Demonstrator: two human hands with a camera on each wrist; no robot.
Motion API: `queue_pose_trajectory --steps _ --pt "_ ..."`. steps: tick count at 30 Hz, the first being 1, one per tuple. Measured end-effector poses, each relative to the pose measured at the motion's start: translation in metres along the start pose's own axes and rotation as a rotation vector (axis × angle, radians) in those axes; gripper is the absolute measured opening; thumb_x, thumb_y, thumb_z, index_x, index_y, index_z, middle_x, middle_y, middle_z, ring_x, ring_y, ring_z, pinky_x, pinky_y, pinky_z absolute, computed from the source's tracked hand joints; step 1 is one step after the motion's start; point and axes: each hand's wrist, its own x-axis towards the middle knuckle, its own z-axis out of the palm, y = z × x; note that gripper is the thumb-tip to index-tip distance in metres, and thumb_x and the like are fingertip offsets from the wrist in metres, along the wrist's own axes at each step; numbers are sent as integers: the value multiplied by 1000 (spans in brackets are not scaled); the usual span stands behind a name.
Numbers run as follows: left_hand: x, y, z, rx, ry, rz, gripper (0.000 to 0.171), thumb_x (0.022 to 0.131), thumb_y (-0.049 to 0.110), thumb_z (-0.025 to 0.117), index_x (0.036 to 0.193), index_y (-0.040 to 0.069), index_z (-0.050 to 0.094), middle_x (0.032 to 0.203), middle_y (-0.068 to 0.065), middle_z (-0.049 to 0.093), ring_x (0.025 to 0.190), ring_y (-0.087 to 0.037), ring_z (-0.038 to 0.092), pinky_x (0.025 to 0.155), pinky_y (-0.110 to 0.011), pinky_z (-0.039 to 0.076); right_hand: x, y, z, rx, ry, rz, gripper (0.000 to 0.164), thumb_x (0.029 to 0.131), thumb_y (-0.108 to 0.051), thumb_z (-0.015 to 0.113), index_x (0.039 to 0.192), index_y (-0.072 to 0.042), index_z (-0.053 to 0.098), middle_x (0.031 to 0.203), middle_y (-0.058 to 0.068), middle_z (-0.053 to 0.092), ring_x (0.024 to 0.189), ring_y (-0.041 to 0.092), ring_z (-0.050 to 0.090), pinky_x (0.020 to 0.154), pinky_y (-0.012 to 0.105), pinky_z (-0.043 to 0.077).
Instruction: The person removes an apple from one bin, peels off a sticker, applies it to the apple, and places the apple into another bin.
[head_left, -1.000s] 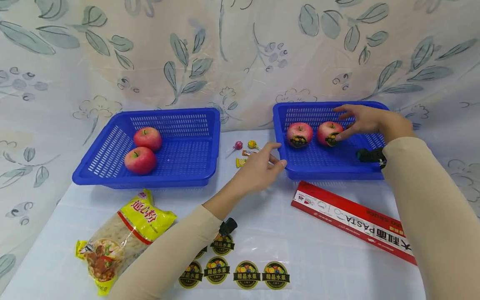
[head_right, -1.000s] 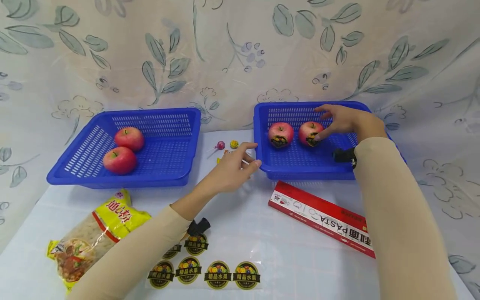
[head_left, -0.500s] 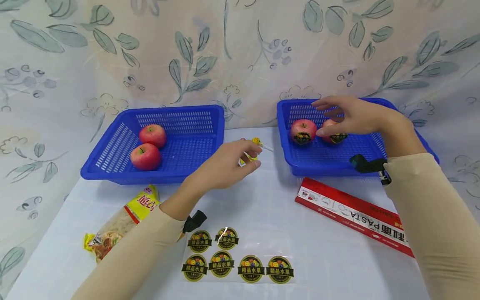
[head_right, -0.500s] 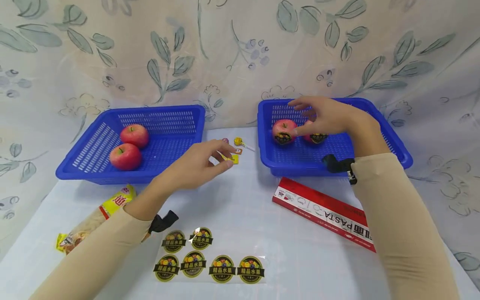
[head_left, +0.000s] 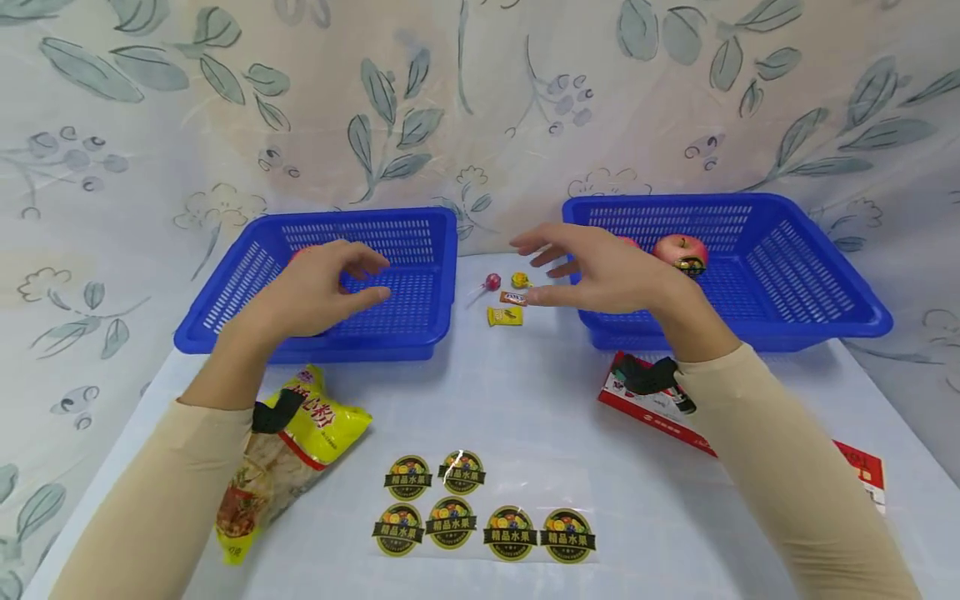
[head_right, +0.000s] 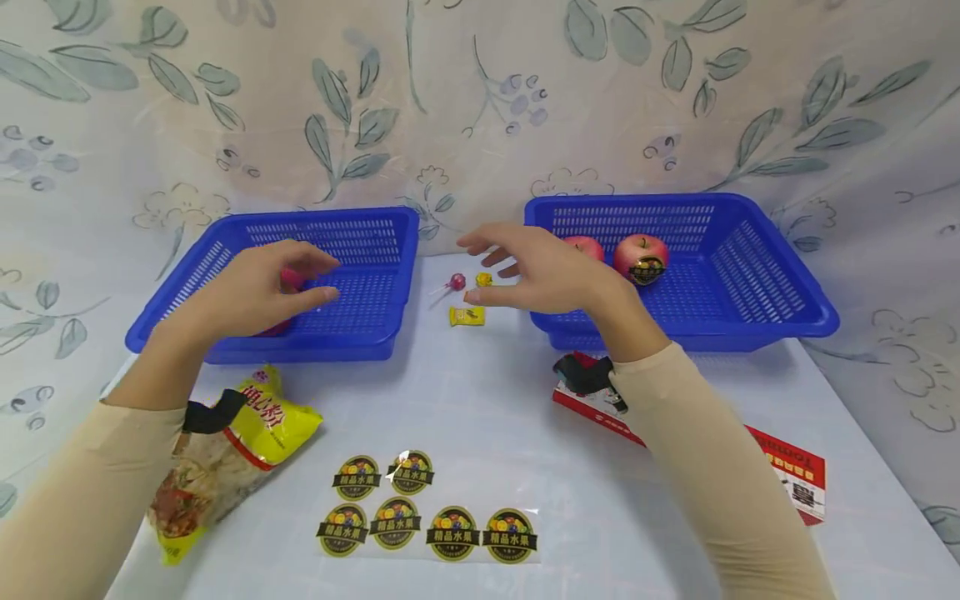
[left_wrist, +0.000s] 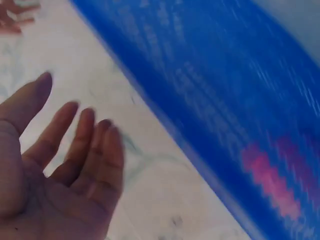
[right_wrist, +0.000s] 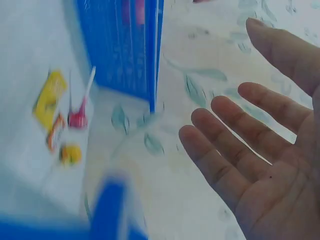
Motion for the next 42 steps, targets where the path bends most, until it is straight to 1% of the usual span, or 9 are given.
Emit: queue_pose_trajectory --steps 5,9,17,22,26,33,36,39,42 --pt "1 -28 -30 75 -89 -148 45 98 34 70 134 8 62 131 -19 62 123 -39 55 100 -61 49 32 -9 24 76 -46 -56 62 94 -34 76 148 -16 51 147 2 54 122 18 62 99 39 56" --pt "5 -47 -44 85 -147 -206 51 97 41 69 135 8 60 133 -21 61 123 -42 54 98 -63 48 53 -10 46 104 -46 -94 65 94 -32 75 149 -11 49 149 7 51 120 19 64 95 37 57" --pt "30 -79 -59 98 -163 -285 71 97 45 68 144 -3 46 143 -35 49 132 -54 45 106 -69 40 72 -4 85 196 -9 -3 76 93 -37 77 156 -18 40 156 4 40 129 29 51 97 44 56" --pt "44 -98 -58 65 -197 -367 82 96 49 68 150 -4 37 149 -36 41 135 -57 39 108 -72 35 75 4 103 298 13 23 83 91 -35 79 159 -17 34 162 5 31 134 30 46 99 43 55" --pt "48 -108 -57 68 -238 -452 89 95 52 68 154 -3 31 150 -37 37 135 -59 37 107 -74 34 74 4 109 367 43 71 91 89 -34 82 161 -19 29 166 4 23 138 28 44 102 43 54" --pt "52 -122 -54 44 -373 -567 92 96 55 65 155 -3 26 149 -37 36 121 -56 54 97 -63 49 72 5 112 438 74 113 97 87 -34 83 162 -21 25 167 -3 22 139 25 44 101 42 53" --pt "54 -122 -49 15 -404 -598 93 95 55 65 155 -4 26 149 -36 35 120 -54 54 97 -59 51 71 7 113 440 83 120 96 87 -34 84 162 -23 25 166 -6 25 138 24 45 99 39 54" --pt "55 -121 -44 23 -404 -652 93 93 58 67 153 -2 28 145 -34 37 120 -53 49 98 -61 48 71 9 114 438 88 114 94 87 -33 83 162 -24 26 167 -9 25 137 24 46 98 38 54" --pt "56 -118 -39 50 -371 -697 88 90 61 69 146 1 36 137 -33 41 117 -52 46 98 -67 44 71 9 115 437 97 104 93 87 -33 84 161 -25 28 167 -9 25 136 24 47 97 39 55"
